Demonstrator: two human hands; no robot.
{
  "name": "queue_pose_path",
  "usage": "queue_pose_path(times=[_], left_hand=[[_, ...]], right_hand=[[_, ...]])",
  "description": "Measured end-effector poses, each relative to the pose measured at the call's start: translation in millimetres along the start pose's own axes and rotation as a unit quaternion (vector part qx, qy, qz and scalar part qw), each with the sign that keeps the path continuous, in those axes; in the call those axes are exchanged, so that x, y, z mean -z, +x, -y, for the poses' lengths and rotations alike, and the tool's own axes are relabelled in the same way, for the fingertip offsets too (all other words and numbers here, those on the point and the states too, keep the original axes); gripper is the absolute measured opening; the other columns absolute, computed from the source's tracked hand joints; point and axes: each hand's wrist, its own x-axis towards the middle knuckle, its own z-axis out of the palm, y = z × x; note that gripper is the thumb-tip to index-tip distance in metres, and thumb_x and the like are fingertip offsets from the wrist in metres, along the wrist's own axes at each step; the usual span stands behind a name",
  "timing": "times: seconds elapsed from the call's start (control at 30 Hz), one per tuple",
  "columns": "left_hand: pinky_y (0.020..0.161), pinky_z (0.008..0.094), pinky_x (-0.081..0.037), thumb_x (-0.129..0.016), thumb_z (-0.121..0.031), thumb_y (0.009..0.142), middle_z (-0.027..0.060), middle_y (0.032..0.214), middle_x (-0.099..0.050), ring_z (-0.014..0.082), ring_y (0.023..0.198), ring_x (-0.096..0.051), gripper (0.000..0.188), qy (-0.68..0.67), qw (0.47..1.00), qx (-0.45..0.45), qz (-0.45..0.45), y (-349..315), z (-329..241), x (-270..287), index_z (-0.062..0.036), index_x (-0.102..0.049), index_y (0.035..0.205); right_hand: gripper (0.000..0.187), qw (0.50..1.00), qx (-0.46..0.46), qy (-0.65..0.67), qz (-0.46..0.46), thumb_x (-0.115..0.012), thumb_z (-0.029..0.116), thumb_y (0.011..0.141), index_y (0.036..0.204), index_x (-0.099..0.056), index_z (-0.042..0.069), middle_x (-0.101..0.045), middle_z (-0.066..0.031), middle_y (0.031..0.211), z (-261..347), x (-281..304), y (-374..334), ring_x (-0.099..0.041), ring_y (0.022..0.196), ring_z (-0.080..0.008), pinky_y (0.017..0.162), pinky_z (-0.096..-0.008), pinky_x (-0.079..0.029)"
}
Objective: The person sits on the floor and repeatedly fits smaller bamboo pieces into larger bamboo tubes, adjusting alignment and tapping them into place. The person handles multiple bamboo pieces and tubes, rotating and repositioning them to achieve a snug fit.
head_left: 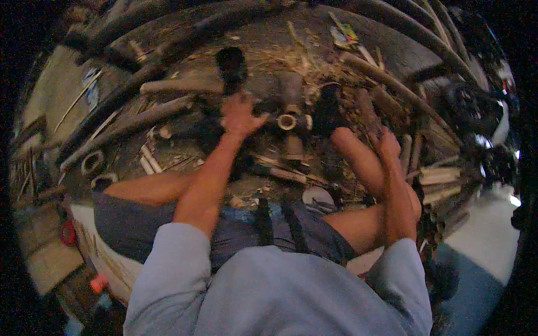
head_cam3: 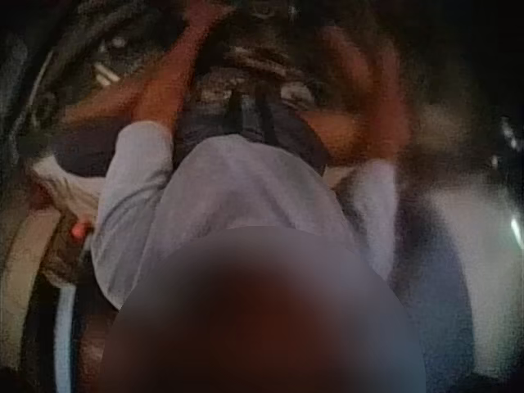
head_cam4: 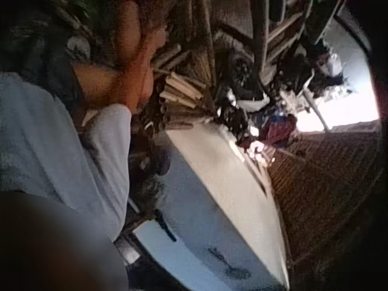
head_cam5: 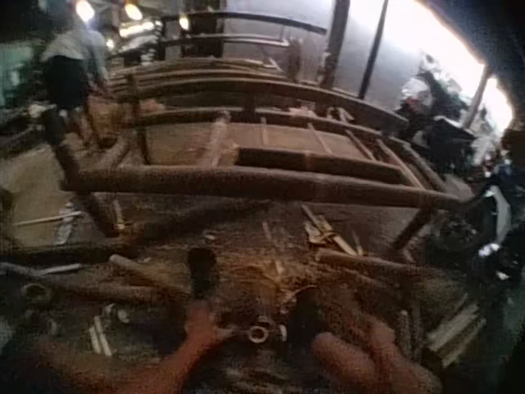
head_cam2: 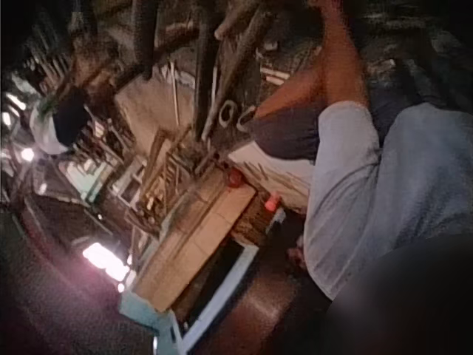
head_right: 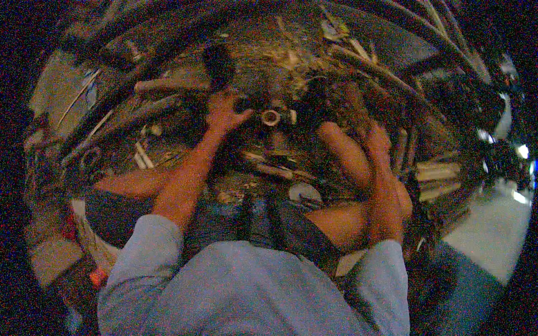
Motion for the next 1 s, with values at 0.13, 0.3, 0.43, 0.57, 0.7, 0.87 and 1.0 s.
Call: queue_pose_path(times=[0.13, 0.3, 0.43, 0.57, 0.7, 0.87, 1.0], left_hand=[[0.112, 0.0634, -0.029, -0.068, -0.074, 0.071, 0.0127, 0.137, -0.059, 0.0413, 0.135, -0.042, 0.08, 0.096, 0.978, -0.087, 0.165, -10.1, -27.2, 3.7, -0.019, -0.066, 0.13], [0.115, 0.0624, -0.027, -0.068, -0.068, 0.078, 0.0191, 0.133, -0.059, 0.0443, 0.135, -0.043, 0.084, 0.082, 0.98, -0.085, 0.163, -17.7, -35.7, 10.6, -0.008, -0.057, 0.136], [0.114, 0.0596, -0.032, -0.072, -0.058, 0.082, 0.0196, 0.138, -0.055, 0.0439, 0.133, -0.045, 0.08, 0.037, 0.988, -0.071, 0.134, -31.2, -41.2, 6.0, -0.0049, -0.052, 0.139], [0.113, 0.0589, -0.033, -0.074, -0.055, 0.082, 0.0205, 0.141, -0.052, 0.0434, 0.133, -0.045, 0.081, 0.008, 0.993, -0.054, 0.106, -40.2, -38.6, -4.3, -0.0044, -0.049, 0.14], [0.112, 0.0591, -0.033, -0.075, -0.052, 0.081, 0.02, 0.141, -0.051, 0.0424, 0.133, -0.046, 0.079, 0.001, 0.991, -0.056, 0.118, -38.0, -35.1, -9.4, -0.0061, -0.05, 0.14], [0.109, 0.0581, -0.035, -0.079, -0.045, 0.078, 0.0165, 0.139, -0.053, 0.0395, 0.133, -0.045, 0.078, 0.053, 0.987, -0.055, 0.139, -36.6, -39.9, -4.7, -0.0106, -0.049, 0.141], [0.109, 0.0543, -0.035, -0.083, -0.042, 0.075, 0.0143, 0.138, -0.054, 0.0358, 0.132, -0.047, 0.078, 0.075, 0.989, -0.058, 0.109, -38.2, -43.5, -0.4, -0.0111, -0.052, 0.14]], right_hand=[[0.046, 0.957, 0.168, 0.002, -0.236, -0.066, 0.038, 0.093, 0.129, -0.056, 0.011, -0.064, -0.0181, 0.106, 47.8, 1.4, -16.3, -0.064, 0.097, -0.0399, 0.08, -0.0521, -0.053], [0.041, 0.916, 0.383, 0.07, -0.1, -0.069, 0.03, 0.09, 0.126, -0.058, 0.012, -0.065, -0.017, 0.103, 147.8, -23.3, -83.4, -0.065, 0.092, -0.0397, 0.074, -0.0508, -0.054], [0.043, 0.909, 0.391, -0.119, 0.086, -0.065, 0.034, 0.09, 0.127, -0.058, 0.014, -0.066, -0.0151, 0.105, 218.7, -94.4, -128.9, -0.068, 0.091, -0.0334, 0.068, -0.0458, -0.058], [0.042, 0.887, 0.418, -0.187, 0.067, -0.059, 0.029, 0.093, 0.132, -0.055, 0.013, -0.065, -0.017, 0.113, 236.6, -159.9, -135.2, -0.069, 0.091, -0.0332, 0.066, -0.0419, -0.06], [0.035, 0.908, 0.412, -0.072, 0.035, -0.052, 0.024, 0.096, 0.128, -0.054, 0.01, -0.064, -0.021, 0.113, 232.9, -179.2, -139.4, -0.068, 0.09, -0.0369, 0.066, -0.0464, -0.06], [0.033, 0.903, 0.41, 0.009, 0.127, -0.047, 0.024, 0.1, 0.124, -0.054, 0.004, -0.065, -0.0246, 0.105, 227.6, -133.4, -151.9, -0.068, 0.082, -0.0416, 0.069, -0.0497, -0.058], [0.037, 0.901, 0.375, 0.037, 0.216, -0.054, 0.032, 0.098, 0.118, -0.057, 0.001, -0.069, -0.0252, 0.095, 206.2, -65.6, -151.4, -0.068, 0.083, -0.0445, 0.072, -0.0529, -0.056]])
